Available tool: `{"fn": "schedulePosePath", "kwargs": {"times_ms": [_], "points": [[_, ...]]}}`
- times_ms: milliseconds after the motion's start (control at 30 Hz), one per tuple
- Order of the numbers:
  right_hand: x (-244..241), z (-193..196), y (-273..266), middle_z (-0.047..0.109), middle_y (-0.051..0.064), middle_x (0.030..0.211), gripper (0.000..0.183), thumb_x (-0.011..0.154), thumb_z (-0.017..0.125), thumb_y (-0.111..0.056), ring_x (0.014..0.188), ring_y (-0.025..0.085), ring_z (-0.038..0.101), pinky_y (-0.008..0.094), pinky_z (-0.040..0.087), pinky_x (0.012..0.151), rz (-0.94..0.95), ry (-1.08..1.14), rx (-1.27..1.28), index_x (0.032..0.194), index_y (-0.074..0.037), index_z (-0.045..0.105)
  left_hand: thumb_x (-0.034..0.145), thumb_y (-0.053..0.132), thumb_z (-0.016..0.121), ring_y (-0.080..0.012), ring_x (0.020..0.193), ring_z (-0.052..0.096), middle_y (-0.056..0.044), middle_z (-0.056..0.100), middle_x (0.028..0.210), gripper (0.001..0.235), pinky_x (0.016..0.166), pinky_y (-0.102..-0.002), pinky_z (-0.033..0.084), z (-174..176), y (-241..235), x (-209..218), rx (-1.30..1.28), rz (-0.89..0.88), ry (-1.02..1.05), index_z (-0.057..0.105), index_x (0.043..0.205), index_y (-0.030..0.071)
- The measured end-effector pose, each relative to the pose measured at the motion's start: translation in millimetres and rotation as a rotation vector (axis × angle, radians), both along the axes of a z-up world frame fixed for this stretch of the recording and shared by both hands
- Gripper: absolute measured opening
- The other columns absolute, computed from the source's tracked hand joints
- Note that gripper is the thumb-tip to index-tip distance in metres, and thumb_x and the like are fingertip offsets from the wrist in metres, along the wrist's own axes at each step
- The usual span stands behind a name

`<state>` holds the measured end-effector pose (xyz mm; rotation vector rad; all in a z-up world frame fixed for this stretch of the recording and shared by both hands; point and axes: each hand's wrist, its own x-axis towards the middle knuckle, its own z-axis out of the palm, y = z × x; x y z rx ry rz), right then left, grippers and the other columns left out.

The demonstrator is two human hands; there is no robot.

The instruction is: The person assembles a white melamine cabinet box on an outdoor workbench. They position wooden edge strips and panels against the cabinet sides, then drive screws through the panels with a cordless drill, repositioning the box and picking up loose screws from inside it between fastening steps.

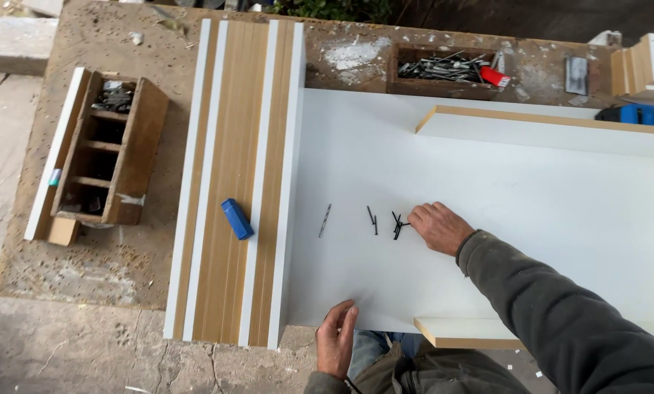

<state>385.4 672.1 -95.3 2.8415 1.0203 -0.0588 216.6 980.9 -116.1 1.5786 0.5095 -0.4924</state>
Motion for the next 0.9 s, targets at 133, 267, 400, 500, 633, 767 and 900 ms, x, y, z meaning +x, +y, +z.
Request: {"fn": "schedulePosePath", "kwargs": {"times_ms": [133,267,400,500,633,767,900], "points": [[-26,24,-11,0.059,0.007,0.091,0.009,0.092,0.054,-0.001,0.086,0.021,0.061,0.038,0.049,0.079,-0.189,0.128,-0.233,0.097,-0.007,0.059,0.094,0.030,0.070,-0.0179,0.088,0.074,-0.012,0.081,0.098,0.035,0.079,-0.032,0.060,4,-26,30,0.031,-0.149,-0.128,0.074,0.117,0.005],[-46,27,-34,0.060,0.006,0.089,0.008,0.088,0.059,-0.003,0.087,0.021,0.062,0.039,0.049,0.081,-0.271,0.090,-0.174,0.093,-0.010,0.059,0.094,0.032,0.069,-0.0202,0.089,0.076,-0.013,0.079,0.101,0.034,0.077,-0.035,0.060,23,-67,61,0.009,-0.338,-0.182,0.072,0.117,0.007],[-66,41,-53,0.061,0.005,0.089,0.005,0.096,0.059,-0.012,0.089,0.022,0.064,0.040,0.050,0.082,-0.448,0.167,-0.100,0.092,-0.010,0.059,0.092,0.032,0.071,-0.0246,0.087,0.076,-0.015,0.078,0.102,0.036,0.077,-0.038,0.059,34,-110,80,0.102,-0.499,-0.252,0.072,0.120,0.009],[-74,52,-54,0.063,0.007,0.092,0.015,0.090,0.066,-0.022,0.089,0.026,0.066,0.043,0.051,0.085,-0.531,0.220,0.160,0.095,-0.009,0.061,0.088,0.032,0.074,-0.0316,0.082,0.073,-0.015,0.075,0.113,0.043,0.073,-0.044,0.057,21,-146,96,0.212,-0.549,-0.473,0.067,0.122,0.008],[-89,59,-66,0.066,0.006,0.098,0.015,0.095,0.063,-0.024,0.092,0.027,0.067,0.044,0.051,0.087,-0.665,0.300,0.216,0.099,-0.010,0.062,0.087,0.033,0.077,-0.0395,0.085,0.070,-0.018,0.073,0.099,0.051,0.072,-0.050,0.056,10,-190,112,0.341,-0.711,-0.625,0.061,0.127,0.006],[-97,59,-84,0.067,0.007,0.098,0.016,0.097,0.061,-0.026,0.090,0.028,0.067,0.045,0.051,0.088,-0.719,0.331,0.232,0.100,-0.010,0.064,0.101,0.031,0.066,-0.0368,0.083,0.070,-0.011,0.076,0.094,0.020,0.073,-0.049,0.056,-36,-223,114,0.462,-0.850,-0.701,0.071,0.103,0.011],[-101,82,-107,0.068,0.004,0.096,0.016,0.097,0.061,-0.026,0.087,0.027,0.068,0.044,0.052,0.087,-0.791,0.408,0.268,0.098,-0.010,0.064,0.100,0.032,0.065,-0.0356,0.082,0.071,-0.012,0.076,0.090,0.022,0.074,-0.048,0.056,-9,-235,122,0.448,-0.871,-0.707,0.073,0.098,0.011]]}}
